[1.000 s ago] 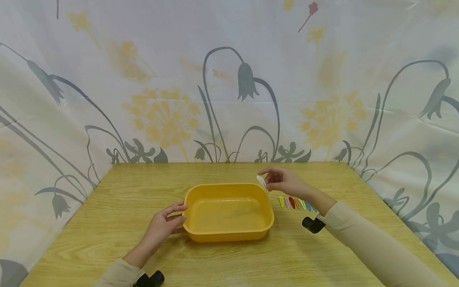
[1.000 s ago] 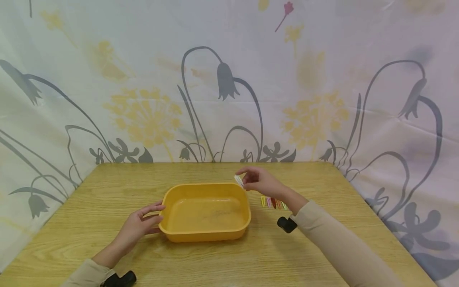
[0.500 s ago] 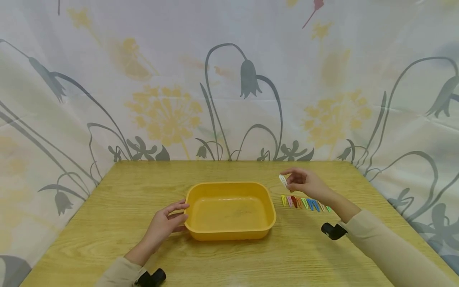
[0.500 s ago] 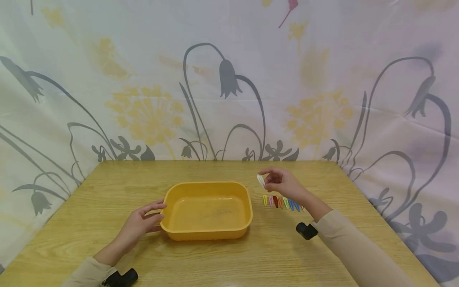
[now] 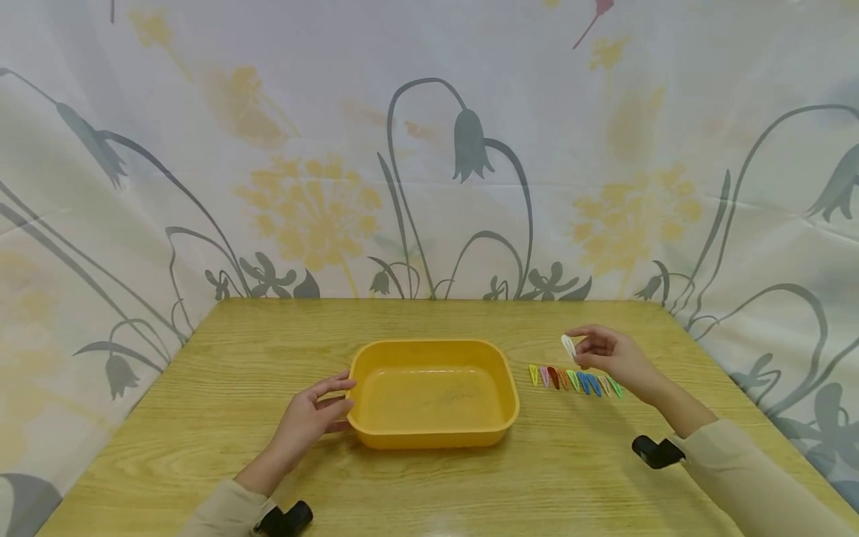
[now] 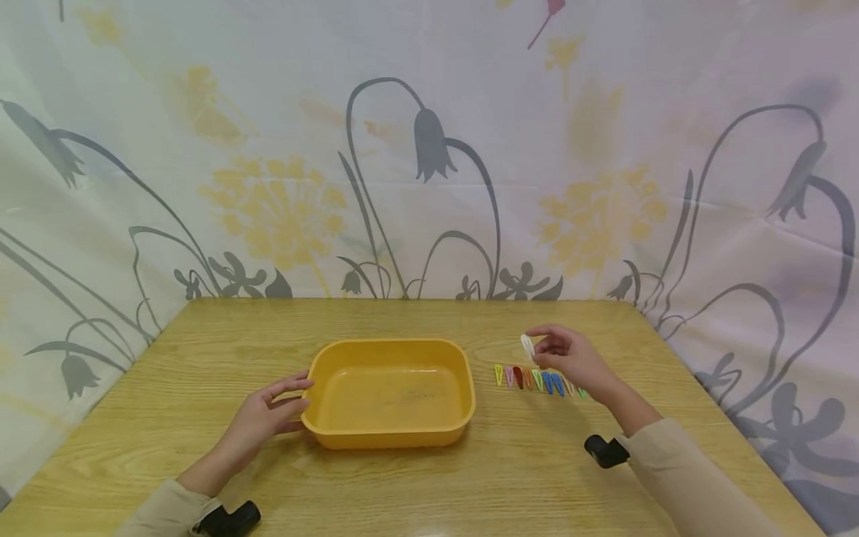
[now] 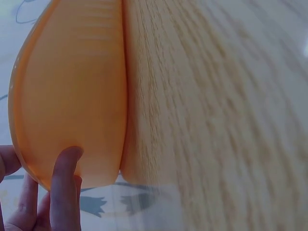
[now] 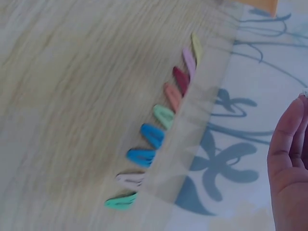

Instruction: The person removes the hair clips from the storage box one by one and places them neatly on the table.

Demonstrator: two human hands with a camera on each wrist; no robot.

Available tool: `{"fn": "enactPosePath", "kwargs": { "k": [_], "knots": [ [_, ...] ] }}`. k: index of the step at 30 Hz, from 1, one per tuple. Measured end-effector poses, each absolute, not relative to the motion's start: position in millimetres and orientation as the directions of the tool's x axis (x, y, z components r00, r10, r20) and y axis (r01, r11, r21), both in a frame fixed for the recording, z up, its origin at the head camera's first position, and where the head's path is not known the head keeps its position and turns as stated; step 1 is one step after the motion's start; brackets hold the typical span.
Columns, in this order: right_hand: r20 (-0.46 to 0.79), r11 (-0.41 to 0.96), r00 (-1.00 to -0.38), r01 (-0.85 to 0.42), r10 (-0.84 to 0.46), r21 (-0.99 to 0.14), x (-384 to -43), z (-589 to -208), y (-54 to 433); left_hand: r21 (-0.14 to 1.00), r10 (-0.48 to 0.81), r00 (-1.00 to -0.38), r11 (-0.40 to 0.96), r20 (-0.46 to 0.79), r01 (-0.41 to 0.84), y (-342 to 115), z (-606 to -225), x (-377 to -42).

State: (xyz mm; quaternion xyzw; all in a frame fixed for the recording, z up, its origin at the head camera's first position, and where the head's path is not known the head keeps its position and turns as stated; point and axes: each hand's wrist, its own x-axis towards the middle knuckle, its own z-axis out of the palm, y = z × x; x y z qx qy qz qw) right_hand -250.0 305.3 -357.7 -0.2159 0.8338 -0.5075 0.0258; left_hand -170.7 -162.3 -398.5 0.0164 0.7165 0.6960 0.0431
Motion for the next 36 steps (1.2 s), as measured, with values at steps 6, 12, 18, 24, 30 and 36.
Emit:
{"fn": "enactPosePath", "kwargs": {
  "k": [6,12,18,24,30,36],
  "knots": [
    [0.158,0.411,-0.925,-0.301,-0.345,-0.861,-244,-370,330,0.999,0.08,-0.996,0.033,-0.033,-0.031,-162,-399,-171],
    [0.142,0.457,-0.949,-0.263,-0.283,-0.85,-238,-380,352,0.999,0.074,-0.997,0.034,-0.037,-0.035,-164,-400,-171],
    [0.119,0.478,-0.96,-0.232,-0.255,-0.847,-239,-389,371,0.998,0.069,-0.997,0.04,-0.04,-0.038,-165,-399,-170],
    [0.047,0.503,-0.969,-0.167,-0.243,-0.848,-241,-397,384,0.998,0.067,-0.997,0.046,-0.038,-0.035,-165,-399,-170],
    [-0.064,0.526,-0.972,-0.066,-0.225,-0.848,-245,-405,392,0.998,0.06,-0.997,0.051,-0.043,-0.04,-167,-398,-169],
    [-0.11,0.575,-0.961,-0.057,-0.252,-0.816,-247,-405,396,0.998,0.064,-0.997,0.051,-0.046,-0.043,-167,-398,-168]
  ]
}}
